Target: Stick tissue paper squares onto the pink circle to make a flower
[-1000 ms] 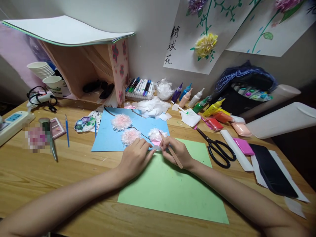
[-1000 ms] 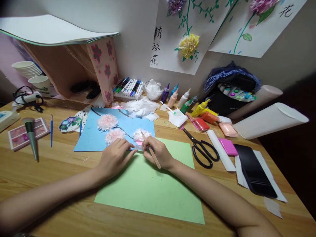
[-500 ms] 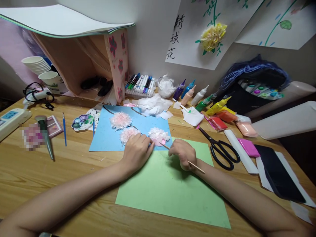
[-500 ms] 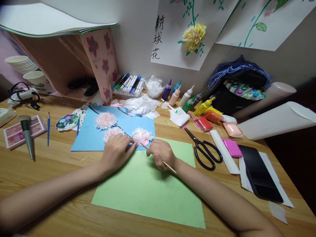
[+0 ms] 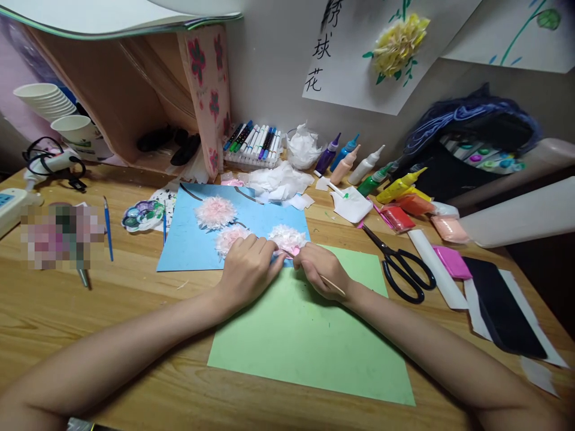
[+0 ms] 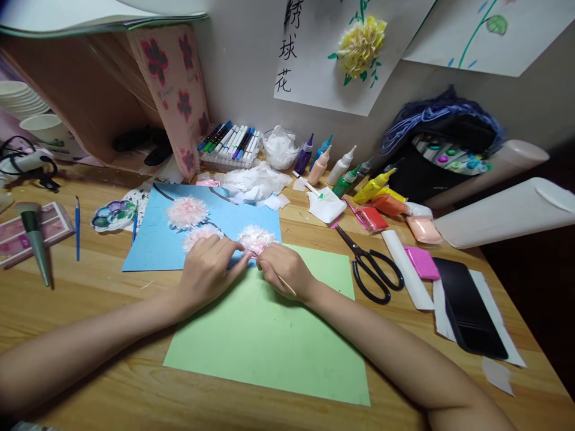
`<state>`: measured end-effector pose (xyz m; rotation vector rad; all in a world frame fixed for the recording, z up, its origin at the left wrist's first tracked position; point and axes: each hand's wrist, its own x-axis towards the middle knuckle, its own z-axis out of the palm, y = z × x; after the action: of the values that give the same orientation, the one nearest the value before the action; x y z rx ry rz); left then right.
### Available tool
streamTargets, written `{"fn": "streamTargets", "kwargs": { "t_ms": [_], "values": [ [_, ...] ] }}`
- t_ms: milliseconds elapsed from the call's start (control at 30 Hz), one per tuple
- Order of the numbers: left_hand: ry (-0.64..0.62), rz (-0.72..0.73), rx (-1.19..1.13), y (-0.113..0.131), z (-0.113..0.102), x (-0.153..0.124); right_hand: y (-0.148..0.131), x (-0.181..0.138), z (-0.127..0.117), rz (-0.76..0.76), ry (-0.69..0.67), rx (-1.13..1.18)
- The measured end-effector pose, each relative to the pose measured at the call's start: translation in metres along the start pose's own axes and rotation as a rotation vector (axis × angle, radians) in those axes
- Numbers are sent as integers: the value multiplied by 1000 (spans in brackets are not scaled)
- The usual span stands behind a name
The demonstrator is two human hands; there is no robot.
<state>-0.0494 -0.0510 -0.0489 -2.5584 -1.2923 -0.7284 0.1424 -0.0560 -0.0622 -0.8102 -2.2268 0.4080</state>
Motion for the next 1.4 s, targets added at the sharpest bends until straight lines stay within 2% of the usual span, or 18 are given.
{"fn": "streamTargets", "kwargs": {
  "t_ms": [133, 433, 533, 667, 767, 867, 967, 1100, 1200, 1300, 1400],
  "values": [
    [6, 93, 29, 7, -5, -10, 0, 1, 0, 21, 12, 22],
    [-24, 150, 69, 11, -4, -20, -2, 4, 5, 136, 47, 28],
    [-53, 134, 29, 11, -3, -20, -5, 11, 8, 264, 101, 68],
    [-54, 126, 18, 11, -1, -20, -5, 33, 9, 535, 147, 159],
    [-25, 148, 51, 10, 0, -20, 0, 54, 7, 731, 127, 242],
    [-15, 157, 61, 10, 0, -20, 6, 71, 6, 828, 77, 160],
    [-6, 155, 51, 9, 0, -19, 7, 77, 3, 810, 10, 90],
    [-8, 145, 32, 9, -1, -18, 2, 75, -19, 738, -107, 345],
    [-2, 143, 41, 10, -2, -18, 4, 74, -48, 661, -43, 438],
    [16, 147, 48, 10, -3, -17, 19, 71, -69, 547, 85, 262],
    [31, 143, 41, 9, -3, -16, 45, 62, -66, 418, 150, -38]
  ]
}}
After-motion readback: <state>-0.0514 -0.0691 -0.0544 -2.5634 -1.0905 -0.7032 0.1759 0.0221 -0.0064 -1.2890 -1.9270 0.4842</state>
